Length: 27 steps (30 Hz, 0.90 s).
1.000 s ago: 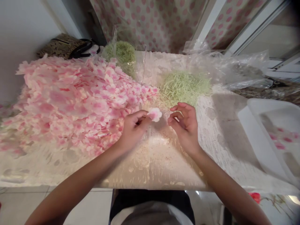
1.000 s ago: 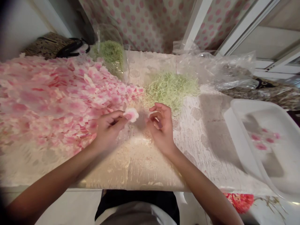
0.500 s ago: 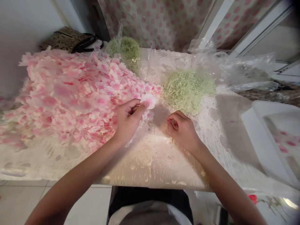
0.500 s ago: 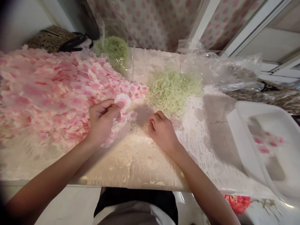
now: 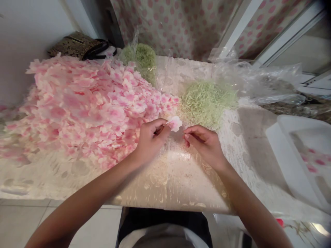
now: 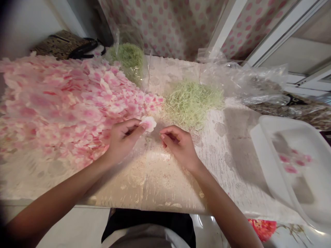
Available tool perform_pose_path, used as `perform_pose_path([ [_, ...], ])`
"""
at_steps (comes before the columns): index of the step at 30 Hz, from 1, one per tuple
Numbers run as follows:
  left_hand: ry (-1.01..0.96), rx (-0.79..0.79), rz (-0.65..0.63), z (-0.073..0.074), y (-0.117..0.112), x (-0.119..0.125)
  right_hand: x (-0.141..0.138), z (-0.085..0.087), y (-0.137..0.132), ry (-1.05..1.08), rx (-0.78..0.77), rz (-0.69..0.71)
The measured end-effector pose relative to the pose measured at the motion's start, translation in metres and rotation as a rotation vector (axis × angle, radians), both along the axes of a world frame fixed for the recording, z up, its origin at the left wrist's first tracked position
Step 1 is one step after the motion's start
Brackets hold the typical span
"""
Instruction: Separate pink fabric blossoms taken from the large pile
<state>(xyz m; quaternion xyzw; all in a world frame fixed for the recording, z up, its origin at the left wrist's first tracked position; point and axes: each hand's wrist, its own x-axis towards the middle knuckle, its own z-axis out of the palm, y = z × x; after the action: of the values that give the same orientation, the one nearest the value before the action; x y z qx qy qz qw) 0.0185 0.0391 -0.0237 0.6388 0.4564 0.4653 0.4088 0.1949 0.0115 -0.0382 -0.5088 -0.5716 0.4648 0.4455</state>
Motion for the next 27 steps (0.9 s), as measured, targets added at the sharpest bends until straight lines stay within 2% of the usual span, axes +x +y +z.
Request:
perform_pose_path([
  [4,0.033,0.039,-0.018,-0.005,-0.002,0.000,0.000,0.004,0.000,0.129,-0.018,-0.005],
  [9,0.070,0.055,-0.054,-0.006,-0.003,0.001,-0.001,0.005,-0.001,0.025,0.029,-0.067],
  [16,0.185,0.091,-0.138,-0.007,-0.005,0.003,-0.005,0.005,-0.005,-0.069,0.332,-0.058],
  [21,0.214,0.089,-0.236,-0.009,-0.007,0.003,-0.007,0.001,-0.006,-0.047,0.289,-0.041],
  [27,0.208,0.095,-0.249,-0.011,-0.007,0.003,-0.010,0.003,-0.007,-0.116,0.262,-0.081],
])
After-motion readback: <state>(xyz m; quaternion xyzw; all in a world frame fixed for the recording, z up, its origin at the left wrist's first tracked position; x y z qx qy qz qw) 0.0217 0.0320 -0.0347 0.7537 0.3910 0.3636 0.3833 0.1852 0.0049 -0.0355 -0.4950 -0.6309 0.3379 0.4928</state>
